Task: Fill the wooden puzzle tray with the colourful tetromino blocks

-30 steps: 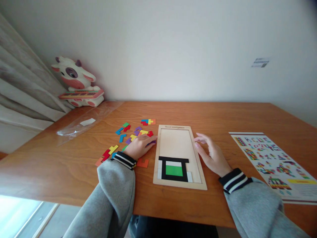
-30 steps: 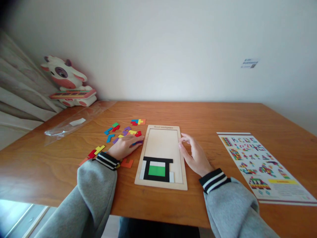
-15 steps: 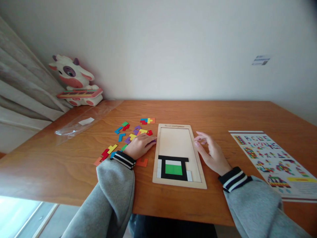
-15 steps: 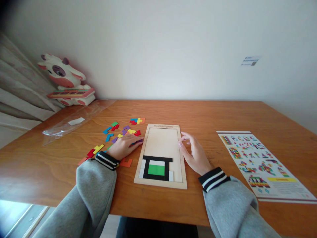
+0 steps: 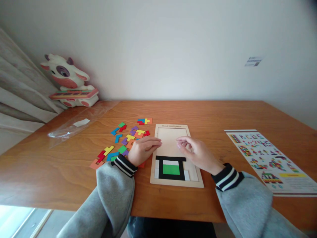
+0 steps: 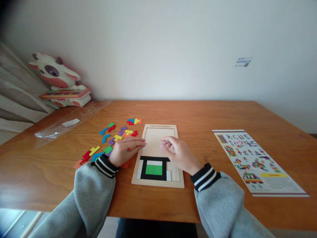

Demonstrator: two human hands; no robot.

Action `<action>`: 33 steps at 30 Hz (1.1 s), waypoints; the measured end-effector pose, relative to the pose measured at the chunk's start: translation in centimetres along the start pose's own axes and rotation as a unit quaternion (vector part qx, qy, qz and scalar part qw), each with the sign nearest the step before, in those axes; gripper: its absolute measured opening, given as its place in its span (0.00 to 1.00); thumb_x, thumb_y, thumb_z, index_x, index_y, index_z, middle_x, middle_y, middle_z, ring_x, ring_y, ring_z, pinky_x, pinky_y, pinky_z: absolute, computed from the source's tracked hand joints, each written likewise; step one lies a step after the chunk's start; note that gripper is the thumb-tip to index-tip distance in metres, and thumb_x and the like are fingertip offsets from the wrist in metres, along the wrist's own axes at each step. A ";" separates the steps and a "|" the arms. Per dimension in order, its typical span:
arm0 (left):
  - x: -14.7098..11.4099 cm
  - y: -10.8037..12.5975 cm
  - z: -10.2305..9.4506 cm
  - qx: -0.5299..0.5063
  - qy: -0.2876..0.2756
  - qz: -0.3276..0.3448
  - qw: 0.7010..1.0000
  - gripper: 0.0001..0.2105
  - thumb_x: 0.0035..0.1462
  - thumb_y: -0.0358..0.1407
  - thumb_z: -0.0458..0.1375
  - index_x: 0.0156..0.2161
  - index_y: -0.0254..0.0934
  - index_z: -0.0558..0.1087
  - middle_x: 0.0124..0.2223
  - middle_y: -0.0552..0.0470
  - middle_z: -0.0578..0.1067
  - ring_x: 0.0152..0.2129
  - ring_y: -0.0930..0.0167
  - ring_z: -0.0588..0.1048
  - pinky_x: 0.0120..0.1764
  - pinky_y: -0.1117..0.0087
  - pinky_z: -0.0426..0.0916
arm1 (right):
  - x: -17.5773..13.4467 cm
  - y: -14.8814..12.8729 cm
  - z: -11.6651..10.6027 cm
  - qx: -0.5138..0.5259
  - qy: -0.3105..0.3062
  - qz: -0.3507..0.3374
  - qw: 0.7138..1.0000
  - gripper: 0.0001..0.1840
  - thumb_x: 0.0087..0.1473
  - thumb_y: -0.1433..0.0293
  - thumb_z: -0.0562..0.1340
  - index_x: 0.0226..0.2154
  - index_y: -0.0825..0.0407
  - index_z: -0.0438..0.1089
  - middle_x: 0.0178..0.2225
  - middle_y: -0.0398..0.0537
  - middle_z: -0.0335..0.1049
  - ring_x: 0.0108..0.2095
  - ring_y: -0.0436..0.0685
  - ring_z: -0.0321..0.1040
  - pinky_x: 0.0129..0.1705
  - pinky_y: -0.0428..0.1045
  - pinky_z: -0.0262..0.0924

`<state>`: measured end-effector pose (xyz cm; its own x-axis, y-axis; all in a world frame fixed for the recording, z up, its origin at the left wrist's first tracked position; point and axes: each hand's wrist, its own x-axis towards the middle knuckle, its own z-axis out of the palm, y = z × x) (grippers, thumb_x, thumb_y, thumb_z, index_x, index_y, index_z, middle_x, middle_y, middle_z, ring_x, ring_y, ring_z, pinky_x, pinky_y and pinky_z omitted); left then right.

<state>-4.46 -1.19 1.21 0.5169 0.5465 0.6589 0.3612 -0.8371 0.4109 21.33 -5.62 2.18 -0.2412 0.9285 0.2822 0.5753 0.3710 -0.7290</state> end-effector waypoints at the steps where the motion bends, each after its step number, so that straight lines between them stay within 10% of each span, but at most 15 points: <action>1: 0.0 0.2 0.1 -0.007 -0.007 0.015 1.000 0.06 0.63 0.31 0.59 0.41 0.38 0.79 0.43 0.47 0.81 0.40 0.70 0.80 0.45 0.71 0.77 | 0.5 -0.7 0.5 0.033 -0.034 0.024 0.999 0.15 0.62 0.58 0.58 0.44 0.50 0.71 0.39 0.50 0.78 0.38 0.56 0.74 0.40 0.53 0.70; 17: -0.1 0.5 0.3 0.047 -0.018 0.098 0.994 0.16 0.64 0.27 0.57 0.56 0.39 0.71 0.46 0.48 0.80 0.40 0.71 0.80 0.44 0.72 0.77 | 3.3 -0.6 4.0 0.415 -0.110 0.253 0.867 0.17 0.46 0.59 0.73 0.34 0.54 0.77 0.32 0.48 0.78 0.33 0.52 0.76 0.40 0.49 0.73; 28: -0.3 0.0 0.0 0.053 -0.031 0.096 0.993 0.09 0.64 0.32 0.58 0.48 0.37 0.75 0.46 0.47 0.80 0.40 0.71 0.80 0.45 0.71 0.77 | 4.7 -1.5 3.1 0.397 -0.121 0.253 0.874 0.11 0.49 0.65 0.72 0.36 0.53 0.78 0.36 0.49 0.79 0.37 0.52 0.77 0.43 0.48 0.73; 33: -0.1 0.0 -0.5 0.061 -0.021 0.083 0.994 0.13 0.61 0.39 0.62 0.50 0.36 0.74 0.45 0.47 0.80 0.41 0.70 0.80 0.46 0.71 0.77 | 4.2 -0.8 3.6 0.313 -0.102 0.211 0.920 0.11 0.50 0.66 0.71 0.37 0.53 0.77 0.34 0.48 0.80 0.33 0.52 0.76 0.40 0.49 0.72</action>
<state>-4.86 -1.30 1.45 0.6077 0.4042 0.6836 0.3589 -0.9076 0.2176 17.03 -2.09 1.65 -0.2784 0.9423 -0.1860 0.1034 -0.1632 -0.9812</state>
